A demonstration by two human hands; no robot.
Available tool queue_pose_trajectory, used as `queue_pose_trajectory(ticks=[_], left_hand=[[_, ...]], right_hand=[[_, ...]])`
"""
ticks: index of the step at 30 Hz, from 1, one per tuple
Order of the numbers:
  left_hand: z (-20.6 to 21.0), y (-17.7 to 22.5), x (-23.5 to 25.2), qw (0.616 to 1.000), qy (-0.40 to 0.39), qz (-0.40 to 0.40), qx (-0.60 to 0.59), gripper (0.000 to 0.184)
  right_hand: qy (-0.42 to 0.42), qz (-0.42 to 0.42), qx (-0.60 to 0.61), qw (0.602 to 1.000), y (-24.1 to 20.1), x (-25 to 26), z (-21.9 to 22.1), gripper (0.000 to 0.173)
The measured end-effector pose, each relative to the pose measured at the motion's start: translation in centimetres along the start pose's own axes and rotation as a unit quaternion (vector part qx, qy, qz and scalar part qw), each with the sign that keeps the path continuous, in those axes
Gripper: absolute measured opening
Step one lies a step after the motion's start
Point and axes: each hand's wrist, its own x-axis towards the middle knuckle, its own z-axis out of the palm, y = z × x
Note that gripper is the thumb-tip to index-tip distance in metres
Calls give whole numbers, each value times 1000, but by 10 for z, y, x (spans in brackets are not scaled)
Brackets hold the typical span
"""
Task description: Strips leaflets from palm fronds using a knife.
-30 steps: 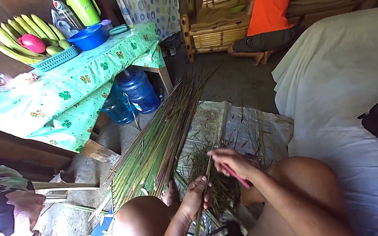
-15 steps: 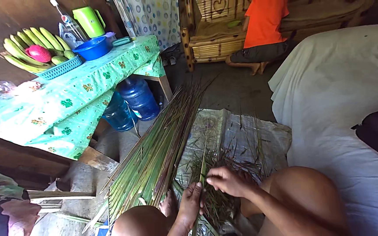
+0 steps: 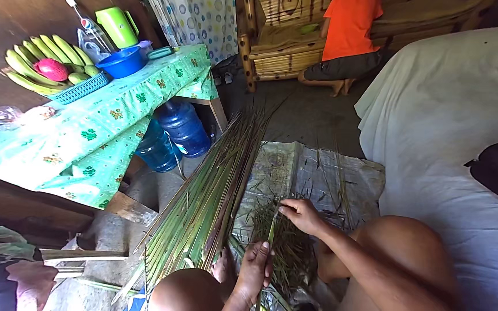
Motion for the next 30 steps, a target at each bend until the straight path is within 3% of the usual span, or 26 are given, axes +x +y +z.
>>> queue_pose_trajectory(ticks=[3, 5, 10, 13, 19, 26, 30], left_hand=[[-2, 1, 0, 1000, -9, -5, -2, 34], [-2, 2, 1, 1000, -8, -7, -5, 34], [-2, 4, 9, 1000, 17, -2, -3, 35], [-4, 4, 11, 1000, 21, 13, -12, 35], [-4, 5, 10, 1000, 19, 14, -18, 33], [-3, 5, 7, 1000, 5, -6, -21, 35], [-3, 2, 2, 999, -20, -15, -29, 36]], right_hand=[[57, 34, 19, 998, 2, 2, -7, 31], [51, 49, 49, 996, 0, 3, -10, 28], [-163, 21, 93, 982, -30, -22, -1, 29], [-201, -66, 74, 975, -34, -33, 15, 29], [-138, -123, 33, 982, -19, -25, 21, 29], [-73, -88, -8, 993, -8, -13, 20, 29], [-29, 3, 67, 997, -2, 0, 4, 31]])
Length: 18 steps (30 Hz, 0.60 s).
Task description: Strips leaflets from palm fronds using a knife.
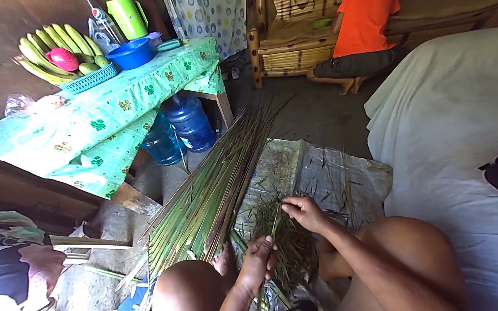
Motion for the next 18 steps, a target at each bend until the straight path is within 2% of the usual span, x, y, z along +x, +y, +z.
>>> queue_pose_trajectory(ticks=[3, 6, 9, 11, 13, 18], left_hand=[[-2, -1, 3, 1000, -1, 1, -5, 36], [-2, 0, 4, 1000, -2, 3, 2, 37], [0, 0, 1, 1000, -9, -2, 14, 40], [0, -1, -1, 1000, -12, -14, 13, 40], [0, -2, 0, 1000, -9, -21, 6, 38], [-2, 0, 5, 999, 37, 9, 0, 35]], right_hand=[[-37, 77, 136, 987, -9, -4, -1, 30], [-100, 116, 204, 967, -16, -12, 11, 26], [-59, 121, 224, 965, -17, -7, 11, 26], [-28, 130, 207, 969, -15, -1, 5, 27], [-33, 121, 157, 980, -15, -2, 0, 25], [-167, -21, -8, 986, -31, -32, 14, 29]])
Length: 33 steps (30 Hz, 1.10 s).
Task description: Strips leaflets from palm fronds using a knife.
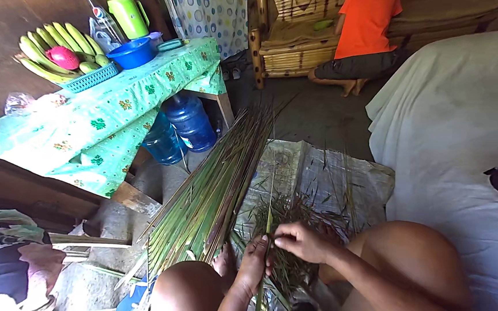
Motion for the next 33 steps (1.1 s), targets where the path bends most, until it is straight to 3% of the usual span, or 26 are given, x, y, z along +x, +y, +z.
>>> queue_pose_trajectory(ticks=[4, 10, 12, 14, 18, 33], left_hand=[[1, -1, 0, 1000, -4, 2, 3, 34], [3, -3, -5, 1000, -14, -11, 2, 34], [2, -2, -5, 1000, -12, -12, 1, 34], [1, -1, -3, 1000, -6, -16, -8, 34], [0, 0, -1, 1000, 2, -3, -12, 36], [4, -2, -5, 999, -20, -17, -27, 37]], right_hand=[[60, -67, -104, 990, 10, 6, 7, 30], [140, 22, -65, 988, 28, 24, -25, 30], [130, 24, -27, 991, 25, 20, -28, 29], [67, 18, 6, 998, 12, 10, -19, 30], [-8, -76, -38, 996, 2, -3, 9, 28], [111, -50, -110, 986, 26, 23, -11, 31]])
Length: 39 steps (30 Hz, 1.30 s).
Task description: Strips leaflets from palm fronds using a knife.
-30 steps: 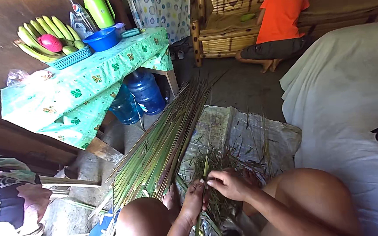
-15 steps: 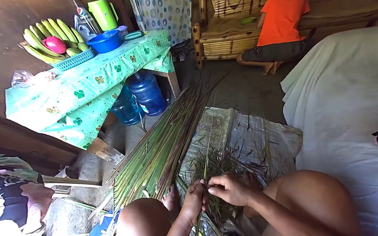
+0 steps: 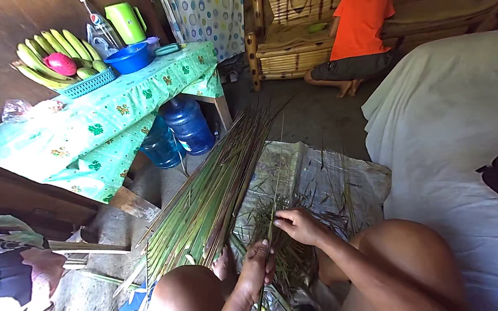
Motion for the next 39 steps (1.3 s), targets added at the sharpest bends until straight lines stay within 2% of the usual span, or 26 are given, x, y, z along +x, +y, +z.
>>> queue_pose_trajectory(ticks=[7, 12, 15, 17, 20, 22, 25, 30, 37, 39], left_hand=[[2, 0, -3, 1000, 2, -16, -4, 37], [1, -5, -8, 999, -23, -23, 0, 36], [-2, -2, -6, 1000, -21, -23, 5, 36], [-3, -1, -4, 1000, -8, -20, 6, 36], [-2, 1, -2, 1000, 9, -17, 6, 36], [-2, 2, -1, 1000, 19, -14, -1, 36], [-1, 2, 1, 1000, 27, -7, -6, 35], [0, 1, -1, 1000, 14, -7, 2, 36], [0, 1, -4, 1000, 8, -13, 4, 36], [0, 2, -4, 1000, 12, -10, 6, 36]], right_hand=[[31, 30, -10, 999, 12, 8, -9, 33], [104, 112, 108, 982, 29, 14, -28, 31], [83, 127, 143, 978, 24, 11, -25, 30], [29, 109, 117, 987, 9, 2, -17, 31], [-48, 34, 79, 995, -14, -13, -3, 32], [-69, -21, 64, 995, -22, -20, 6, 30], [-47, -73, 25, 996, -20, -21, 15, 29], [0, 2, 6, 1000, 3, -5, 6, 33], [51, 73, 6, 996, 11, 4, -6, 33], [35, 81, 32, 996, 8, 3, -11, 32]])
